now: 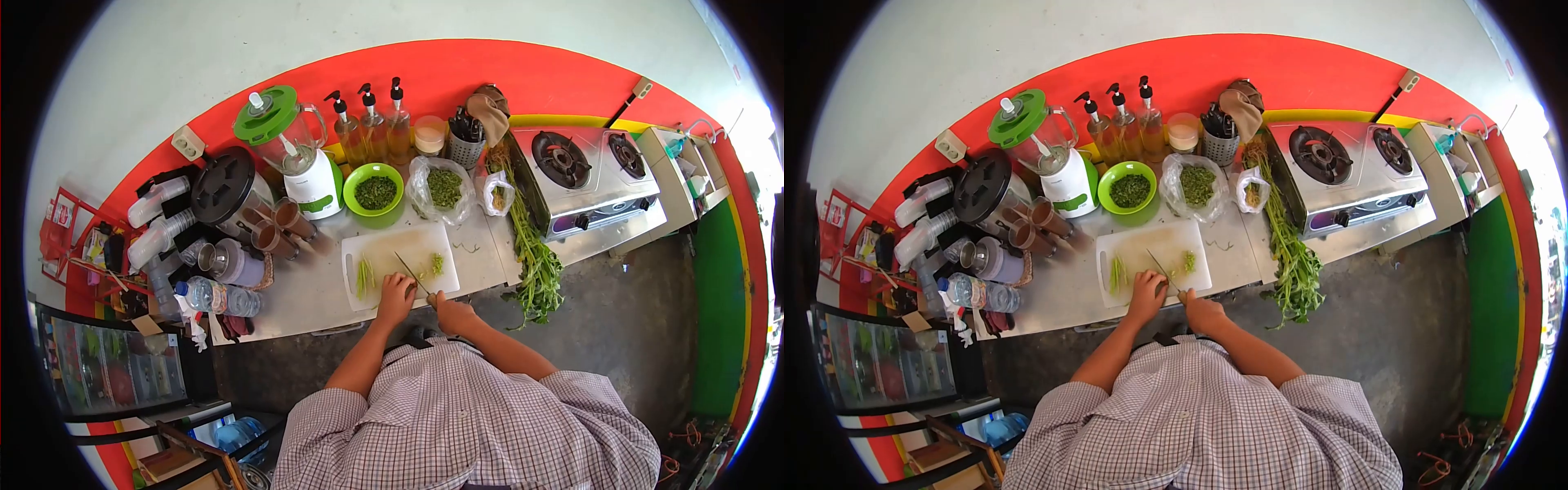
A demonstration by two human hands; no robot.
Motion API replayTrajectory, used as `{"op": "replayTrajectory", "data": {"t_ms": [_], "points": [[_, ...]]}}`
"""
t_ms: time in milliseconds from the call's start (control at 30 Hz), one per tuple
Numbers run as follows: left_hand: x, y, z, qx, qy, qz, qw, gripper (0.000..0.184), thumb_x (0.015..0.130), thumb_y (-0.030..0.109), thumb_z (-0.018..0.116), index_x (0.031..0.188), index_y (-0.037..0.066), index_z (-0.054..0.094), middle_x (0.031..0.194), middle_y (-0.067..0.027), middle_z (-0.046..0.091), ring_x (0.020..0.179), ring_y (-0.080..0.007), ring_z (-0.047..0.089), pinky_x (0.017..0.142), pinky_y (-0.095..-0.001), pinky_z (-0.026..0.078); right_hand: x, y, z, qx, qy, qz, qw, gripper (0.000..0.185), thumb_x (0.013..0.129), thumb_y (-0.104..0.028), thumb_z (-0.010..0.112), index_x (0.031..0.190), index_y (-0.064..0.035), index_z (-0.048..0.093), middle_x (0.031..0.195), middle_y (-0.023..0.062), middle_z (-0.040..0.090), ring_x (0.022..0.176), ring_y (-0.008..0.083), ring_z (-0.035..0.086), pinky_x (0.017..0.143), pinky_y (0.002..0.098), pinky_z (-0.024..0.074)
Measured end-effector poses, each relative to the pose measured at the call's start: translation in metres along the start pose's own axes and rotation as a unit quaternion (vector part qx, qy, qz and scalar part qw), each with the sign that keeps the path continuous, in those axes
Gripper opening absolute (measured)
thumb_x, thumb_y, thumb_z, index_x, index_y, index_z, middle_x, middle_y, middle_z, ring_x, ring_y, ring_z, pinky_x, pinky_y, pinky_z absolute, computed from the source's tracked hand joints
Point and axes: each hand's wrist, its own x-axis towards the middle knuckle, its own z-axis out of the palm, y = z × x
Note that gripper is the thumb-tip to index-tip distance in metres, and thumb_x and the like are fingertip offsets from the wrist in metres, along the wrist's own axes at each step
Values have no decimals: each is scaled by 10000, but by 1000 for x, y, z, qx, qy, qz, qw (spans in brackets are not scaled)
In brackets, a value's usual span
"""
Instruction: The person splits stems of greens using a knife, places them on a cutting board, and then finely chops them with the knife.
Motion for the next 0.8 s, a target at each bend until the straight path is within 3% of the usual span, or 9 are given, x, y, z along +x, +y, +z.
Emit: {"op": "replayTrajectory", "data": {"t_ms": [67,267,500,800], "points": [[2,-1,0,-1,10,1,1000,161,831,80,708,986,70,665,1002,-99,593,1016,-336,524,916,-444,448,8,6,23,16,41,-12,999,485,923,-121,574,1326,28,349,1095,266,711,1026,395,712,860,501,561],[0,5,-3,-14,9,-24,1000,127,824,71,715,945,54,679,984,-99,596,1021,-337,523,914,-439,450,7,3,3,0,5,-7,1000,472,931,-120,553,1328,28,345,1103,274,707,1030,398,710,870,507,556],[-1,5,-1,-9,35,-12,999,129,813,60,720,935,38,683,1018,-98,579,1029,-332,510,916,-439,449,17,12,32,32,41,0,999,473,921,-136,573,1312,22,359,1077,262,713,1012,400,714,861,514,556],[-2,4,2,-8,49,-10,999,125,803,50,725,921,27,690,1039,-101,558,1046,-329,502,910,-435,451,15,9,31,34,4,13,999,667,886,-108,606,1439,34,260,1160,294,680,1083,417,684,900,532,530]]}}
